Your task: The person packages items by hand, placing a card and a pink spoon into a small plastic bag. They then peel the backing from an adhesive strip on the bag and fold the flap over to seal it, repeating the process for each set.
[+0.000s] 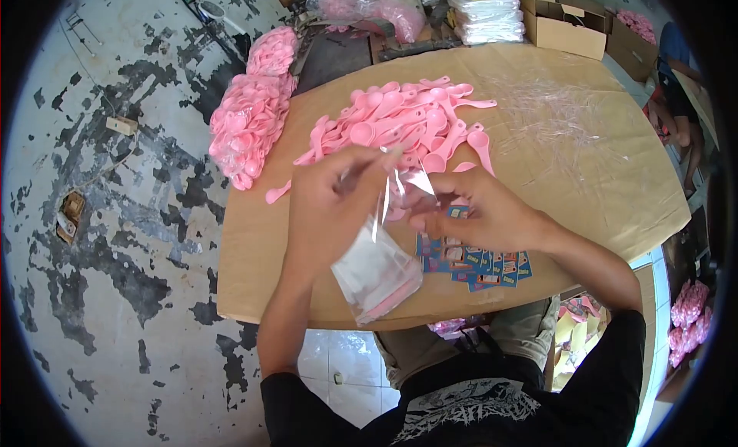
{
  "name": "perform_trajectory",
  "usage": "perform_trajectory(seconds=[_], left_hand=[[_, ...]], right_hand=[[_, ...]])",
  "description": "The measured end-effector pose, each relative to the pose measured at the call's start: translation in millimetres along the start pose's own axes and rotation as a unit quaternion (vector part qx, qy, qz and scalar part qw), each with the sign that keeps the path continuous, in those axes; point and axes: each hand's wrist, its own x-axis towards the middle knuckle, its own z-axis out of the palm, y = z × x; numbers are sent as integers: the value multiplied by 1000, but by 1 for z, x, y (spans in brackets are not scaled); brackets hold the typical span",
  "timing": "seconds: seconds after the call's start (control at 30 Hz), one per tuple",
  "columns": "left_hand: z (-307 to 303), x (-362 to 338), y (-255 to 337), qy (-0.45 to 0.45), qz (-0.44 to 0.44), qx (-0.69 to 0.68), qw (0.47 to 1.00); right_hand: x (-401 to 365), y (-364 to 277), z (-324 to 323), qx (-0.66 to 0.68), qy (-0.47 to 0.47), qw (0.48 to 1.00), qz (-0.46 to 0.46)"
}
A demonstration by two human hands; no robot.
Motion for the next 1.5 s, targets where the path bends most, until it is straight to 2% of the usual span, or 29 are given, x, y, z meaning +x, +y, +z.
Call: perform_trajectory(seconds=[0.07,0.1,0.2,0.23,0.3,0.33,0.37,0.43,0.53,0.57,0.63,0.73,0.77,0.83,0.87,0.93,1.03,1.13,1.27,1.5], left_hand=[[-2,26,-20,7,8,-61,998],[-11,33,-28,-28,-16,-57,998],[15,39,-57,-78,-7,-207,975],[20,33,-55,-138,-24,-73,987],[31,27,-67,-156,-117,-205,959],[34,23,-73,-160,-168,-269,935],[26,31,-79,-180,-101,-312,927],[9,37,-80,-114,-134,-354,918],[11,38,-78,-19,-157,-350,923],[13,38,-79,9,-160,-337,928],[12,36,-83,-24,-165,-342,925],[15,35,-79,-23,-184,-370,910],[17,35,-77,-15,-192,-383,904],[18,32,-81,-42,-157,-302,939],[18,31,-83,-55,-138,-262,954],[18,30,-86,-54,-142,-280,948],[16,29,-85,-20,-128,-278,952],[14,29,-83,28,-94,-290,952],[14,28,-75,96,-95,-307,942],[9,28,-81,97,-71,-313,942]], right_hand=[[-1,9,-16,-10,6,999,38],[-1,17,-16,60,50,997,4],[-1,17,-25,80,72,989,97],[-1,18,-26,62,68,993,78],[-3,20,-26,30,52,997,45],[-7,13,-31,-60,-2,994,86],[-9,-1,-40,-150,-59,979,122],[-16,5,-45,-284,-168,930,162],[-28,20,-33,-404,-98,908,50],[-28,24,-31,-404,-86,910,51],[-26,30,-29,-405,-59,911,53],[-23,31,-37,-381,-57,920,77],[-20,28,-40,-332,-76,932,123],[-12,22,-47,-229,-110,943,215],[-12,24,-51,-226,-98,949,196],[-14,30,-58,-218,-76,960,157],[-8,23,-60,-120,6,960,253],[-5,30,-55,-11,77,972,221],[-4,25,-56,29,104,975,197],[-5,24,-55,52,131,978,154]])
